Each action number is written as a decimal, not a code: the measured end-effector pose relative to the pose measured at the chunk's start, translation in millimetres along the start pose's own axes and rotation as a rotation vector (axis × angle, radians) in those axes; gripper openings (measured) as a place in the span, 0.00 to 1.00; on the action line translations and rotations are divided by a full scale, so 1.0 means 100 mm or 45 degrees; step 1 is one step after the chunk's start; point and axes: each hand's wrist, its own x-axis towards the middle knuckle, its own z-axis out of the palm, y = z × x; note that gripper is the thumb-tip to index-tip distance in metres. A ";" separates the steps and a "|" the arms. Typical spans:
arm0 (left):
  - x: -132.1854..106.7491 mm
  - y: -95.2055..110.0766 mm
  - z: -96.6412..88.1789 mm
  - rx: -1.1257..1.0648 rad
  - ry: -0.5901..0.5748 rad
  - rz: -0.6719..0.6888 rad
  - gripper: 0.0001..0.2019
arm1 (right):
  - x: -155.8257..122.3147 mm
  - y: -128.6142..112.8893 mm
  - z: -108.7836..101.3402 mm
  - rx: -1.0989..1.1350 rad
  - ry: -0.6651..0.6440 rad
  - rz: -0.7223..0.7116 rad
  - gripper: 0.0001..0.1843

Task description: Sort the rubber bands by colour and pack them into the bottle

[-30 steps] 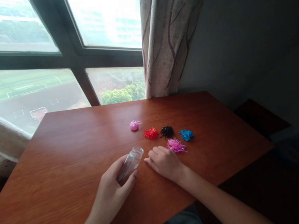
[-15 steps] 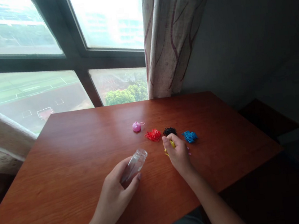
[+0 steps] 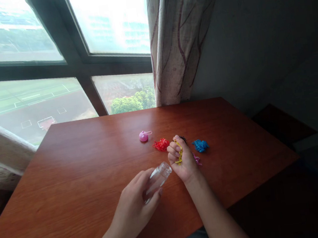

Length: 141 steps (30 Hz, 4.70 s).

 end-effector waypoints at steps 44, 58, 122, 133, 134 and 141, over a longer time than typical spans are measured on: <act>0.08 0.17 0.09 0.139 -0.147 -0.087 0.12 | -0.04 0.07 0.01 -0.018 0.192 -0.289 0.24; 0.12 0.15 0.05 -0.086 -0.106 -0.047 0.12 | -0.11 0.02 0.08 0.030 0.086 -0.083 0.23; 0.11 0.09 0.16 -0.242 0.083 -0.092 0.15 | -0.19 0.28 0.12 -0.123 -0.114 -0.306 0.12; 0.12 0.08 0.19 -0.198 0.043 -0.113 0.16 | -0.18 0.24 0.14 -0.067 -0.063 -0.264 0.07; 0.13 0.07 0.19 -0.196 0.038 -0.117 0.16 | -0.19 0.24 0.14 -0.047 -0.051 -0.247 0.07; 0.14 0.08 0.16 -0.219 0.020 -0.120 0.16 | -0.21 0.21 0.15 -0.009 -0.019 -0.196 0.05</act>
